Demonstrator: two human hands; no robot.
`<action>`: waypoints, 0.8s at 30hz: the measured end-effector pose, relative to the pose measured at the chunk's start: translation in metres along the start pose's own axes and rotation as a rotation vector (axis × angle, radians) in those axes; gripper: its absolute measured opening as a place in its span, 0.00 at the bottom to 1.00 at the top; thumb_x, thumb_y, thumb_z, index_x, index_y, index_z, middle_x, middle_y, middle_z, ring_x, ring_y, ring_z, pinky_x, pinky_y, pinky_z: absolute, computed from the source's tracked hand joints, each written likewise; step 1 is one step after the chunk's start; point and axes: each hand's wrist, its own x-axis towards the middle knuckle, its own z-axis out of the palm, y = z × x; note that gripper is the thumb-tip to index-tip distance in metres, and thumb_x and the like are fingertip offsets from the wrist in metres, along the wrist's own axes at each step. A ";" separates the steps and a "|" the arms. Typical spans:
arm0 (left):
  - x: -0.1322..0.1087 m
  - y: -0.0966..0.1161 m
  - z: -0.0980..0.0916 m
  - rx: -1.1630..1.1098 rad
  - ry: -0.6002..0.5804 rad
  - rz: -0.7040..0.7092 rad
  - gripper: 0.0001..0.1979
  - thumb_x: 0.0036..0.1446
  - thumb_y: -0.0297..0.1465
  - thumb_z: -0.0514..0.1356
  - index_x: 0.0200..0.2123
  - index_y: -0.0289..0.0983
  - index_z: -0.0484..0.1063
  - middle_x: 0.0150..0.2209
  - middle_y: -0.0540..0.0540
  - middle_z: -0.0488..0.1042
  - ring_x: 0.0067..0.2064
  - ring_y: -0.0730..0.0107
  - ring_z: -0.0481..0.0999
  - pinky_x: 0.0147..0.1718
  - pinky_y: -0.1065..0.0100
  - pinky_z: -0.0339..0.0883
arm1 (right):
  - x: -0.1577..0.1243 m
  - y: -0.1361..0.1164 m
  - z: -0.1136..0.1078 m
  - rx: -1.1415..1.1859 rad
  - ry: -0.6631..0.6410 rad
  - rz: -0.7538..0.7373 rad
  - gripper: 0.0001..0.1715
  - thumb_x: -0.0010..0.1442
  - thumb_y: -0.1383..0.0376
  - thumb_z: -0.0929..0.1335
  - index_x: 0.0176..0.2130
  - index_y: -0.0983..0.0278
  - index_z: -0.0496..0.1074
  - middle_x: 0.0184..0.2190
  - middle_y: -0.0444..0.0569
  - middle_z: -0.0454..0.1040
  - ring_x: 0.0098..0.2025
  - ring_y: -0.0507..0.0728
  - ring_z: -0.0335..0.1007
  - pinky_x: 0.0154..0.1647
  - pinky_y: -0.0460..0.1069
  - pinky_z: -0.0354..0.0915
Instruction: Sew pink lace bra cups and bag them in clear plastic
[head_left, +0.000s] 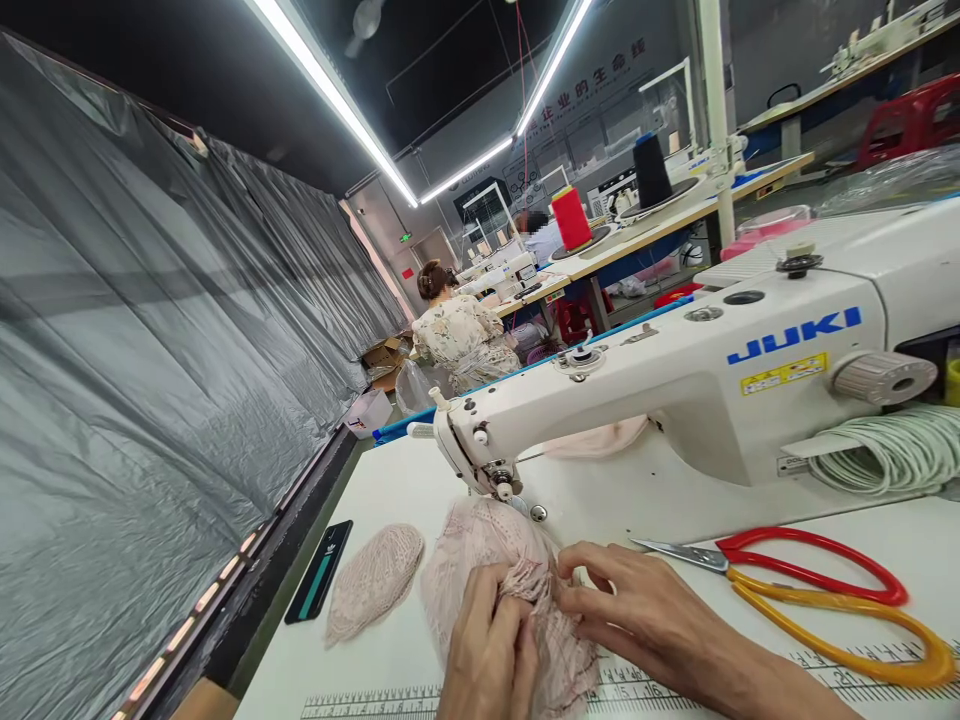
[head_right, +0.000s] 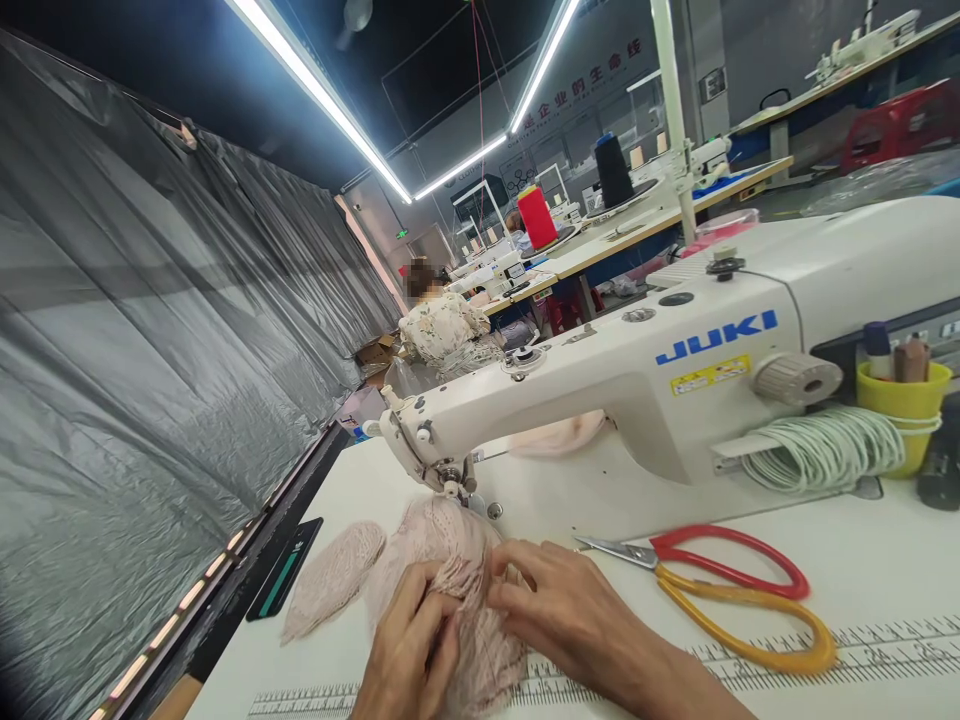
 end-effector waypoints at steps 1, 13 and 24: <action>0.000 0.000 0.001 0.004 0.001 0.005 0.09 0.60 0.22 0.45 0.35 0.36 0.64 0.41 0.41 0.65 0.40 0.66 0.69 0.38 0.66 0.66 | -0.001 0.000 0.003 -0.015 0.009 -0.003 0.07 0.62 0.70 0.62 0.37 0.59 0.67 0.39 0.46 0.70 0.30 0.51 0.62 0.30 0.46 0.54; -0.005 -0.003 0.008 0.046 0.051 -0.002 0.09 0.60 0.20 0.47 0.36 0.37 0.62 0.43 0.42 0.66 0.43 0.66 0.68 0.39 0.66 0.66 | 0.015 -0.005 0.003 0.039 0.067 -0.001 0.16 0.69 0.67 0.54 0.35 0.63 0.66 0.32 0.46 0.69 0.31 0.50 0.64 0.31 0.45 0.57; 0.000 0.003 0.003 0.064 -0.020 0.036 0.16 0.58 0.20 0.45 0.40 0.39 0.68 0.47 0.42 0.62 0.46 0.64 0.67 0.40 0.67 0.67 | -0.004 0.001 0.003 -0.048 0.006 -0.081 0.13 0.63 0.74 0.59 0.42 0.60 0.67 0.37 0.45 0.73 0.32 0.53 0.60 0.31 0.49 0.51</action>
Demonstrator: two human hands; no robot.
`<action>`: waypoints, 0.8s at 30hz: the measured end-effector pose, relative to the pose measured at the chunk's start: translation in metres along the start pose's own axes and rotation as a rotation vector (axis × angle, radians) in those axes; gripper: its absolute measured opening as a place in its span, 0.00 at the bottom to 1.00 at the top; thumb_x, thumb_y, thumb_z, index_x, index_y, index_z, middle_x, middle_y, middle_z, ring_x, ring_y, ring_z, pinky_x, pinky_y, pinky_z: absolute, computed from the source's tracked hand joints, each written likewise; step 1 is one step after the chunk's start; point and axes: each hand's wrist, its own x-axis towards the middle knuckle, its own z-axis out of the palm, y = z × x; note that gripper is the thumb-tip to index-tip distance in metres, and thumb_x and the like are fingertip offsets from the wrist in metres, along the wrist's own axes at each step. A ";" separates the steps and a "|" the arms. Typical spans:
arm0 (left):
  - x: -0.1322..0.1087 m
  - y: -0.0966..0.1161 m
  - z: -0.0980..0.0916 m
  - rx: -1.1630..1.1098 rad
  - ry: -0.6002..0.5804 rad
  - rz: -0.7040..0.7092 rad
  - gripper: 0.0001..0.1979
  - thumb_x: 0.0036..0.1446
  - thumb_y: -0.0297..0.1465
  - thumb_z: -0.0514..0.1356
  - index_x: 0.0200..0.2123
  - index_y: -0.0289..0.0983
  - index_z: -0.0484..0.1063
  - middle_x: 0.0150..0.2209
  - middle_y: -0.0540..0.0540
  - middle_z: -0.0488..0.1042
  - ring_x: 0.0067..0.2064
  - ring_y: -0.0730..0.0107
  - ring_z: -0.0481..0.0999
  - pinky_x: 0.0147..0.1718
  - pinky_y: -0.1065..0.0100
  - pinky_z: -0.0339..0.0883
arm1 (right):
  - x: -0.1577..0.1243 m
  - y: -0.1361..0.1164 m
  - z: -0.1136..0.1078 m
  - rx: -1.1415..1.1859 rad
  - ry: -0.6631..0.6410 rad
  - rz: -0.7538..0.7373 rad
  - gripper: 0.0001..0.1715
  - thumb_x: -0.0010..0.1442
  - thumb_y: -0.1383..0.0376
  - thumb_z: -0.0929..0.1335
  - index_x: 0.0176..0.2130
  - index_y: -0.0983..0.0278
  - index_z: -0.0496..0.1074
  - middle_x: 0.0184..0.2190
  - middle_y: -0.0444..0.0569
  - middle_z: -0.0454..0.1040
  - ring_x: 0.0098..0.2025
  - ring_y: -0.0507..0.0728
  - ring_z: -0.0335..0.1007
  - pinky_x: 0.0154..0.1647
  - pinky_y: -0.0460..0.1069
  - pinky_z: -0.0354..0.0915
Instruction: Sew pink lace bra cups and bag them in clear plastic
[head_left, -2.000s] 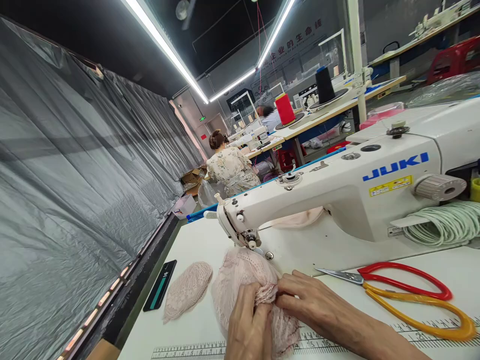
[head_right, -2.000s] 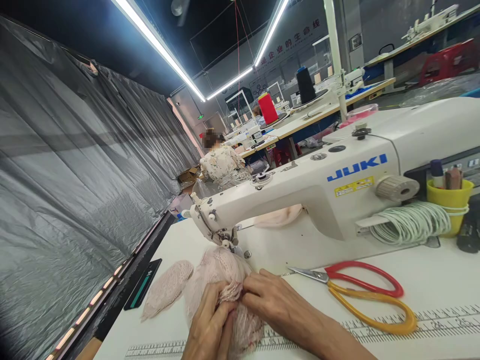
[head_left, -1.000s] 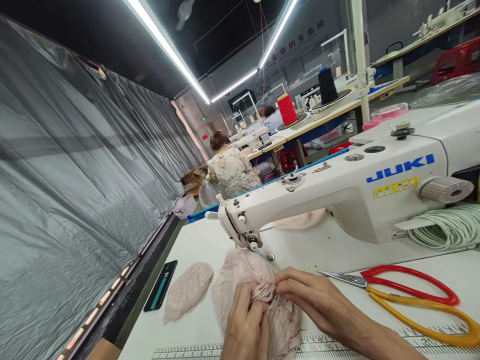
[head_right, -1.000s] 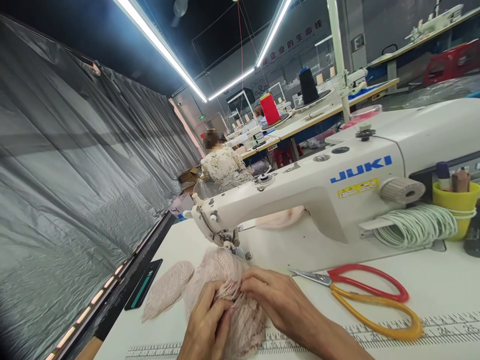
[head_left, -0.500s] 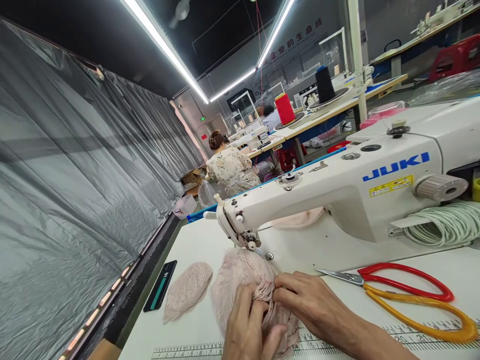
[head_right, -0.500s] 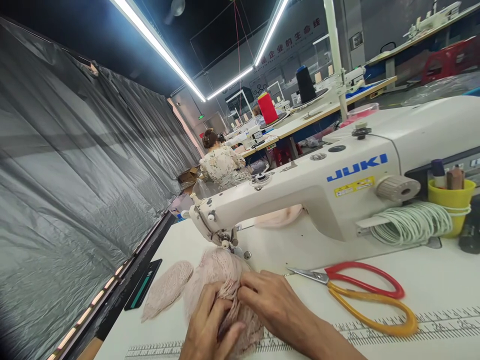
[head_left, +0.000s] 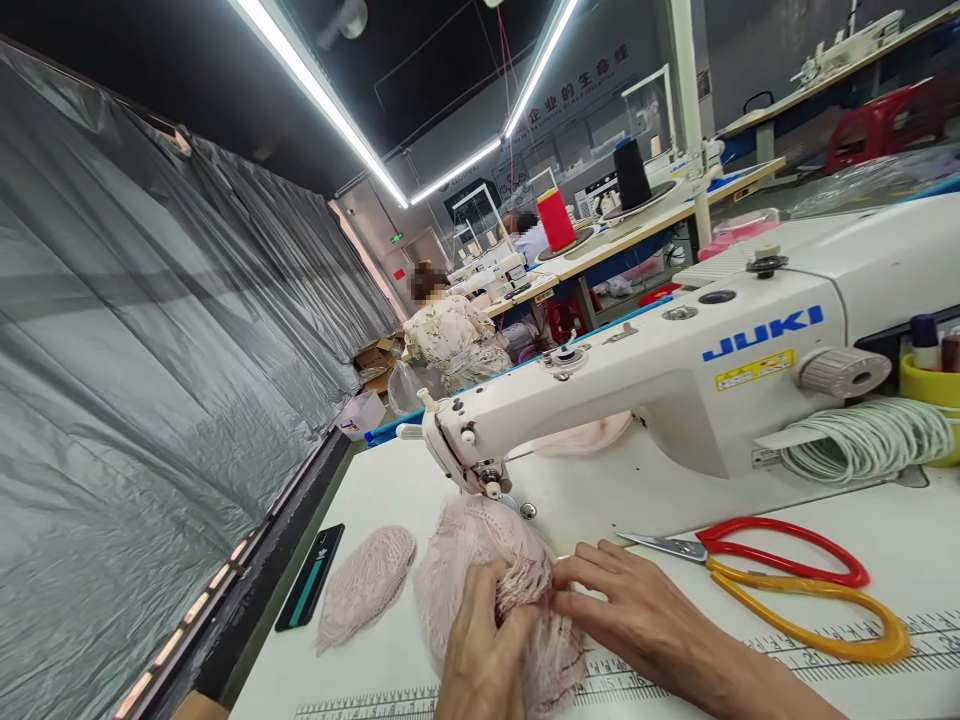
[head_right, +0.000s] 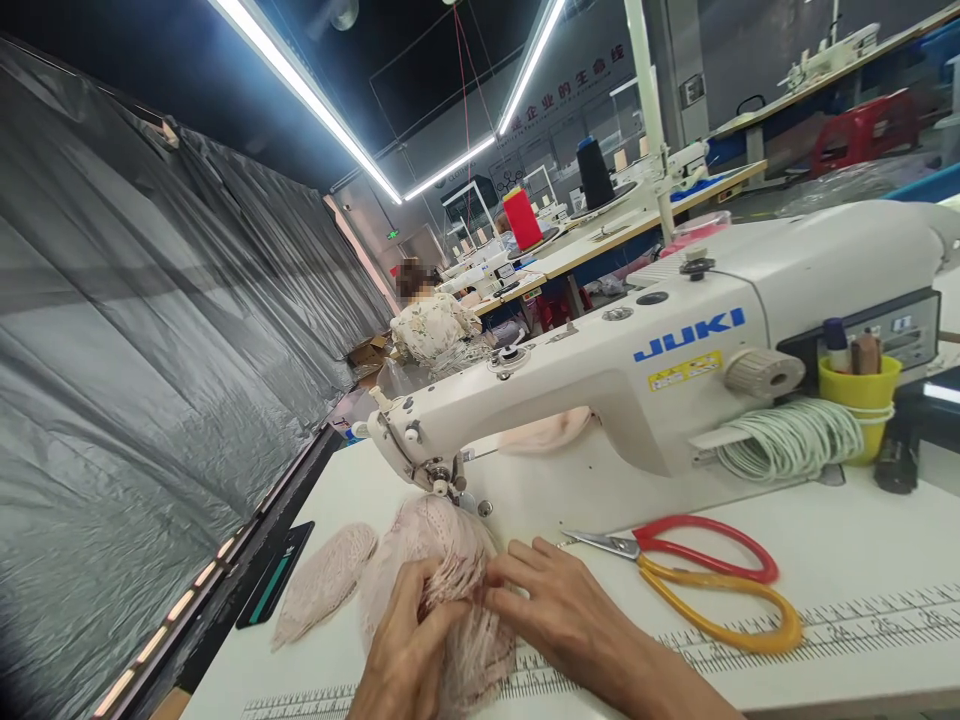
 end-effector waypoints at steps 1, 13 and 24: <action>0.000 0.000 0.000 -0.015 0.006 0.000 0.17 0.58 0.20 0.44 0.42 0.39 0.68 0.47 0.41 0.62 0.46 0.64 0.67 0.40 0.66 0.67 | 0.002 -0.001 0.001 0.010 -0.004 0.001 0.13 0.63 0.74 0.59 0.41 0.61 0.67 0.36 0.45 0.73 0.32 0.53 0.60 0.31 0.49 0.51; -0.007 0.007 0.009 0.112 0.030 -0.001 0.13 0.55 0.28 0.52 0.44 0.35 0.67 0.49 0.35 0.62 0.48 0.54 0.66 0.42 0.56 0.68 | 0.017 -0.007 0.003 0.074 0.009 0.051 0.13 0.62 0.71 0.57 0.28 0.63 0.64 0.27 0.46 0.67 0.29 0.53 0.59 0.28 0.48 0.52; -0.001 0.002 0.010 0.139 0.081 0.015 0.08 0.59 0.21 0.47 0.34 0.36 0.64 0.41 0.41 0.64 0.39 0.64 0.68 0.35 0.65 0.67 | 0.025 -0.010 -0.004 0.141 -0.010 0.107 0.14 0.64 0.70 0.57 0.28 0.62 0.62 0.28 0.45 0.68 0.30 0.52 0.61 0.29 0.47 0.56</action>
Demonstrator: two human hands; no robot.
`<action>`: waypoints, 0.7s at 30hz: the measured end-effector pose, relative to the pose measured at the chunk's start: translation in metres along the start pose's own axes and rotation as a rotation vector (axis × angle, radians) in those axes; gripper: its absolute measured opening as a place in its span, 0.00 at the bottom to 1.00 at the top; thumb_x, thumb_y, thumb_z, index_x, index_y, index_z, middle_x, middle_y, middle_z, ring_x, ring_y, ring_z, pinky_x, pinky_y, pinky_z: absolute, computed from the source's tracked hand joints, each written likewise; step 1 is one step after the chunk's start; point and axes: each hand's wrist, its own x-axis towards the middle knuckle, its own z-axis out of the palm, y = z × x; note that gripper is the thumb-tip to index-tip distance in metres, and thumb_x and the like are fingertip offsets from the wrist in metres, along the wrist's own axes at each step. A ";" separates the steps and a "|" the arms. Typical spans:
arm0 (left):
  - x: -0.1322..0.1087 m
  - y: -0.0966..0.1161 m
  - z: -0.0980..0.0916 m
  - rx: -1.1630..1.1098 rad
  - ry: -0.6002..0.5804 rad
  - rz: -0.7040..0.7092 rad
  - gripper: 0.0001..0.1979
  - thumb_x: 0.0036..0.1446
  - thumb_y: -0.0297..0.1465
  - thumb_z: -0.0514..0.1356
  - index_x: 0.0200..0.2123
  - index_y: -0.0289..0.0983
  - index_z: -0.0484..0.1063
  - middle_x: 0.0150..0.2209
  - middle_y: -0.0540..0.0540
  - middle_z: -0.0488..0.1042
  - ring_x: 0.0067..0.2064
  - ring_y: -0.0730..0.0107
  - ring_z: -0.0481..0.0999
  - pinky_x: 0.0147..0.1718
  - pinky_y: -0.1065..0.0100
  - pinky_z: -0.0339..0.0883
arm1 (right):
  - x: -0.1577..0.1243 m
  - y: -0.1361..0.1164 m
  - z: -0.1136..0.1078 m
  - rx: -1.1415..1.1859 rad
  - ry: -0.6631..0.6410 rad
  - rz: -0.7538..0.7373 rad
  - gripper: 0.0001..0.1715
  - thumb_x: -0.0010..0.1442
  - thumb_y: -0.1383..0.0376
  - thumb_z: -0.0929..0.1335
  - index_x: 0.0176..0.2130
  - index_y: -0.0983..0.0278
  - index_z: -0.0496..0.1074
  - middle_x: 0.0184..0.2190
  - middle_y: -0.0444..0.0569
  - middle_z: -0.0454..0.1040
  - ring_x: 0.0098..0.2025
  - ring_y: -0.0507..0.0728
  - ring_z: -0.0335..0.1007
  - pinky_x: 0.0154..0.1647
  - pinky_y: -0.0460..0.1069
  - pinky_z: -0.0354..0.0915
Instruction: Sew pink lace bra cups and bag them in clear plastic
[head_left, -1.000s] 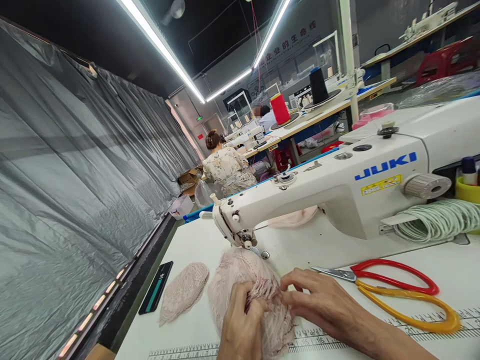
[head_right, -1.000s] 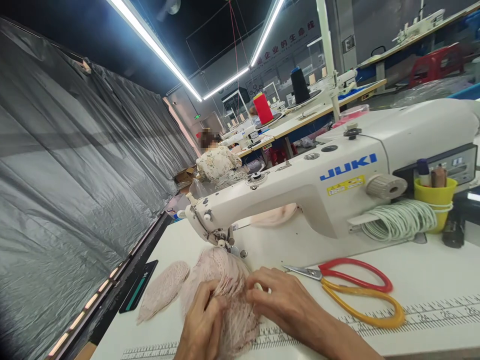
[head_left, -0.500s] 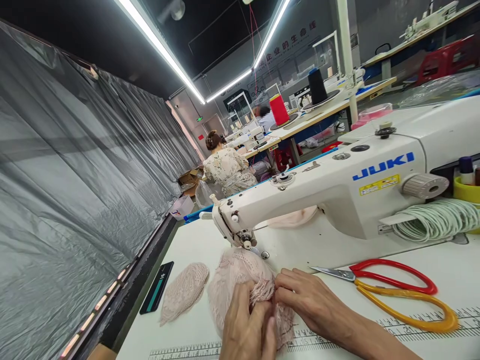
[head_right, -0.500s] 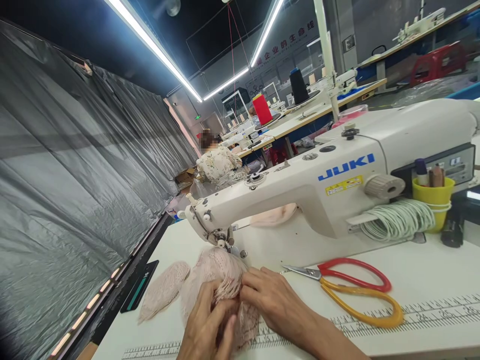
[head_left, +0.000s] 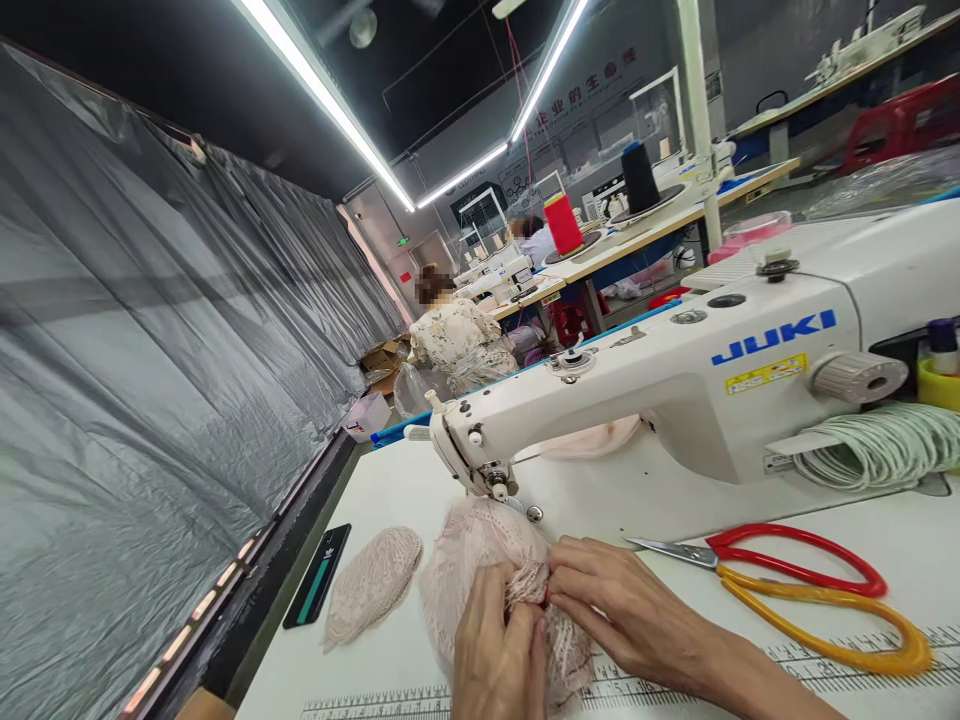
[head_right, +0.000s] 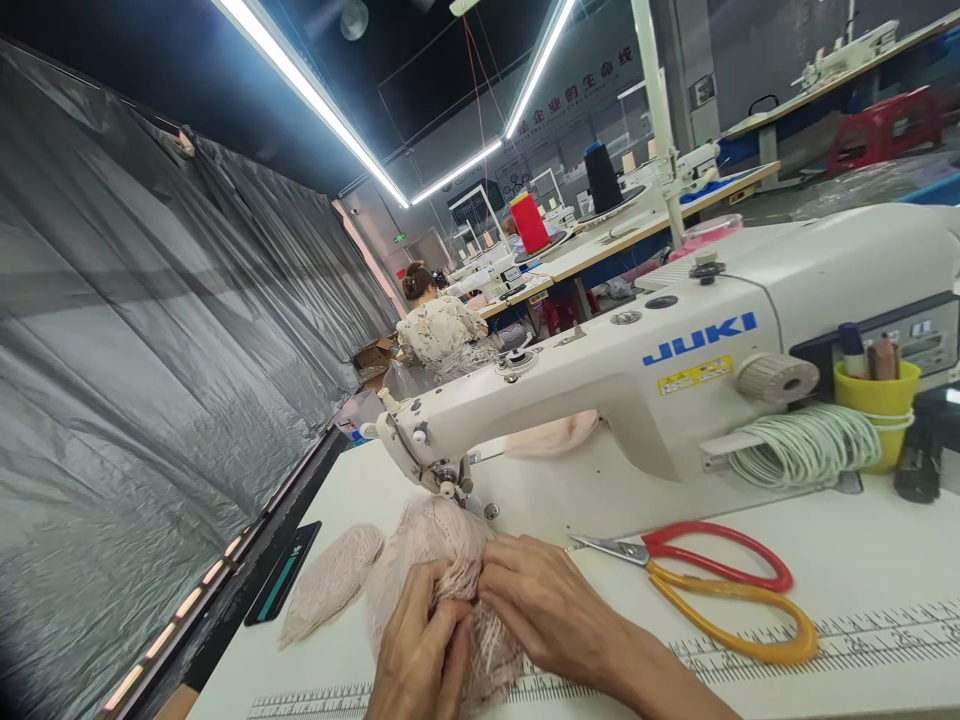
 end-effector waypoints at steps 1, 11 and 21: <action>0.000 0.000 -0.001 0.005 -0.001 -0.011 0.09 0.60 0.21 0.47 0.34 0.36 0.64 0.41 0.41 0.64 0.39 0.64 0.68 0.35 0.65 0.67 | 0.000 0.001 0.000 0.007 -0.003 0.005 0.14 0.65 0.70 0.57 0.28 0.62 0.62 0.28 0.46 0.67 0.30 0.53 0.62 0.29 0.47 0.57; 0.002 0.000 -0.006 -0.056 -0.061 -0.049 0.09 0.60 0.21 0.46 0.34 0.36 0.64 0.42 0.40 0.63 0.40 0.65 0.69 0.36 0.65 0.67 | -0.016 0.008 -0.015 -0.004 -0.038 -0.007 0.11 0.62 0.71 0.61 0.40 0.58 0.68 0.41 0.48 0.69 0.35 0.51 0.65 0.34 0.46 0.60; -0.002 -0.003 -0.002 -0.053 -0.032 0.000 0.07 0.61 0.30 0.50 0.35 0.36 0.66 0.43 0.38 0.65 0.42 0.60 0.70 0.36 0.62 0.70 | -0.008 0.005 -0.004 -0.007 -0.006 -0.015 0.13 0.65 0.69 0.57 0.32 0.62 0.66 0.33 0.47 0.68 0.30 0.51 0.63 0.30 0.45 0.58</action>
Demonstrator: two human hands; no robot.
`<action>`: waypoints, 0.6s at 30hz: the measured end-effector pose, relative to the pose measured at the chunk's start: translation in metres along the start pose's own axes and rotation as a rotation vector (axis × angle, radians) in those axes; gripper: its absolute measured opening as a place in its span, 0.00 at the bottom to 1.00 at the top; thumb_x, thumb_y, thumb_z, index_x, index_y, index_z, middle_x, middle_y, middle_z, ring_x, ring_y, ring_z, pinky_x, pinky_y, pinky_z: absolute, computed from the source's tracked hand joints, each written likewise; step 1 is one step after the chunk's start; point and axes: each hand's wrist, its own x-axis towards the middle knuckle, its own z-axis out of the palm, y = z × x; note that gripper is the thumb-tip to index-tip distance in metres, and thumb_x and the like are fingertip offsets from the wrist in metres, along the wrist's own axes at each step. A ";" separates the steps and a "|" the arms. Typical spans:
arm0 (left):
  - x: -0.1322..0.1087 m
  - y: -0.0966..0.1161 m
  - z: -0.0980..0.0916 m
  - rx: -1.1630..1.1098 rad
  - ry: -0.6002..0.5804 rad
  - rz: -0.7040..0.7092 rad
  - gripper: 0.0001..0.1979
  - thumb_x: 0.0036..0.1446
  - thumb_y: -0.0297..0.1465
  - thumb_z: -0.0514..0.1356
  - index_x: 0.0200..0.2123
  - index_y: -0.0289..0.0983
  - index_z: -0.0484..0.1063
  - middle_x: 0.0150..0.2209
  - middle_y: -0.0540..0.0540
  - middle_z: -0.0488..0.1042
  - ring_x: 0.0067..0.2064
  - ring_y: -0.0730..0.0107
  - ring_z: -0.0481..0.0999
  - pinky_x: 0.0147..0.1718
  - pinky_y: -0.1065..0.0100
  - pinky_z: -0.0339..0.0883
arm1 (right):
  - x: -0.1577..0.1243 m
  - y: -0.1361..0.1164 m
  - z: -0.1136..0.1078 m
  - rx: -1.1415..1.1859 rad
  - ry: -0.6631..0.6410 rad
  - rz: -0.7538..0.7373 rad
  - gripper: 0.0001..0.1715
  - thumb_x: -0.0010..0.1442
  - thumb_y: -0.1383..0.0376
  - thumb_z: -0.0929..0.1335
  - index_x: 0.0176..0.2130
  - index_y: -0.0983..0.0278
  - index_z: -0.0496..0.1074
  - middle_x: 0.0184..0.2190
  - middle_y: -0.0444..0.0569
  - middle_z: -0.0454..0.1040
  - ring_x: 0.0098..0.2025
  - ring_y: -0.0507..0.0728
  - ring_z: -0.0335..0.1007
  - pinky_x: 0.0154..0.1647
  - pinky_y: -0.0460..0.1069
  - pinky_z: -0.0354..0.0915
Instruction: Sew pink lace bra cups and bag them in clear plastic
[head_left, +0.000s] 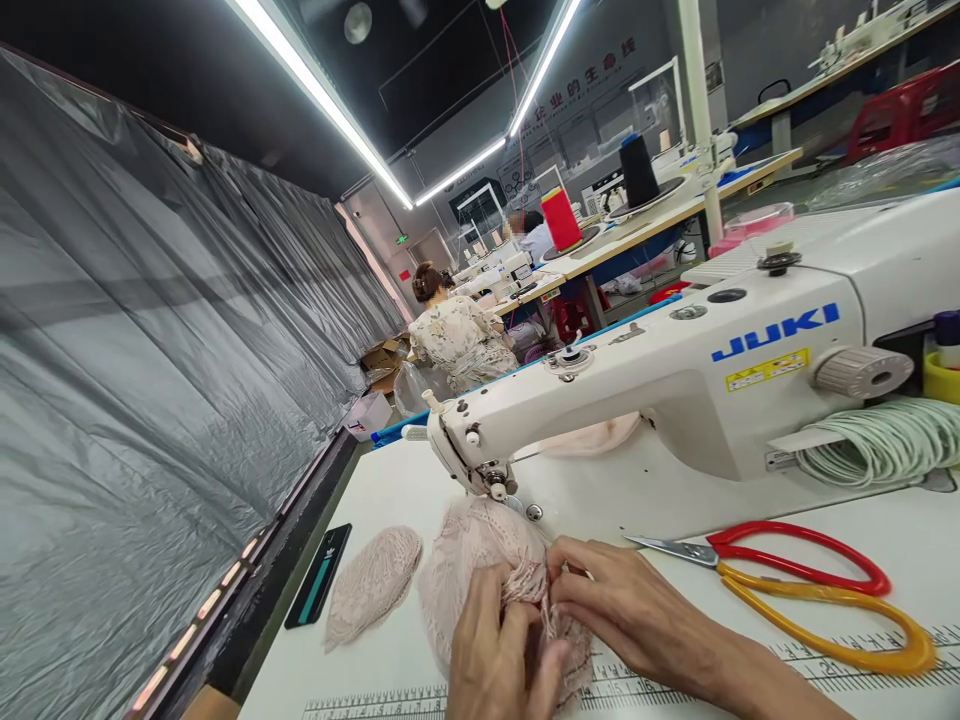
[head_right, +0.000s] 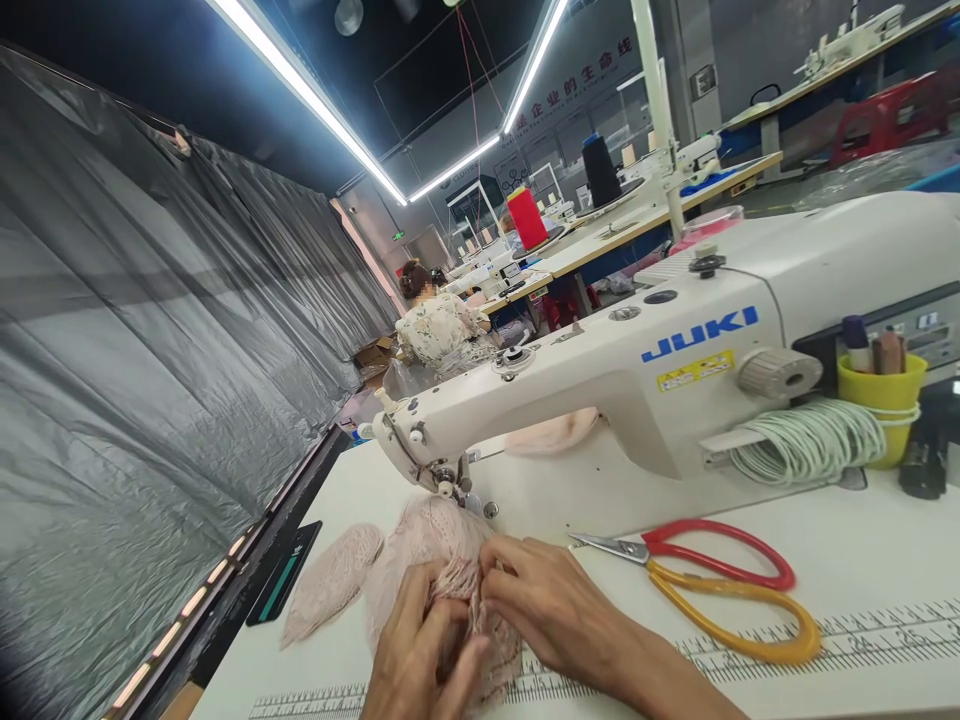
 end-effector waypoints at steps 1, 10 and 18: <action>-0.001 0.000 0.001 0.020 0.005 0.008 0.07 0.60 0.33 0.52 0.36 0.36 0.66 0.44 0.37 0.65 0.43 0.58 0.69 0.36 0.61 0.70 | 0.001 0.000 0.001 0.005 0.002 -0.001 0.14 0.65 0.69 0.56 0.31 0.62 0.66 0.32 0.48 0.68 0.30 0.51 0.64 0.30 0.45 0.58; 0.006 0.001 -0.005 0.038 0.052 -0.043 0.09 0.60 0.21 0.45 0.34 0.36 0.62 0.40 0.40 0.67 0.41 0.65 0.71 0.36 0.66 0.69 | -0.004 0.003 -0.003 0.027 0.041 0.022 0.11 0.67 0.69 0.56 0.36 0.62 0.65 0.34 0.47 0.68 0.34 0.51 0.66 0.34 0.44 0.60; 0.002 -0.001 -0.001 0.026 0.005 0.013 0.14 0.59 0.20 0.43 0.33 0.37 0.66 0.44 0.40 0.66 0.42 0.66 0.69 0.36 0.68 0.68 | -0.016 0.008 0.008 -0.166 0.026 -0.078 0.10 0.63 0.71 0.59 0.32 0.61 0.66 0.32 0.46 0.71 0.30 0.53 0.62 0.30 0.49 0.53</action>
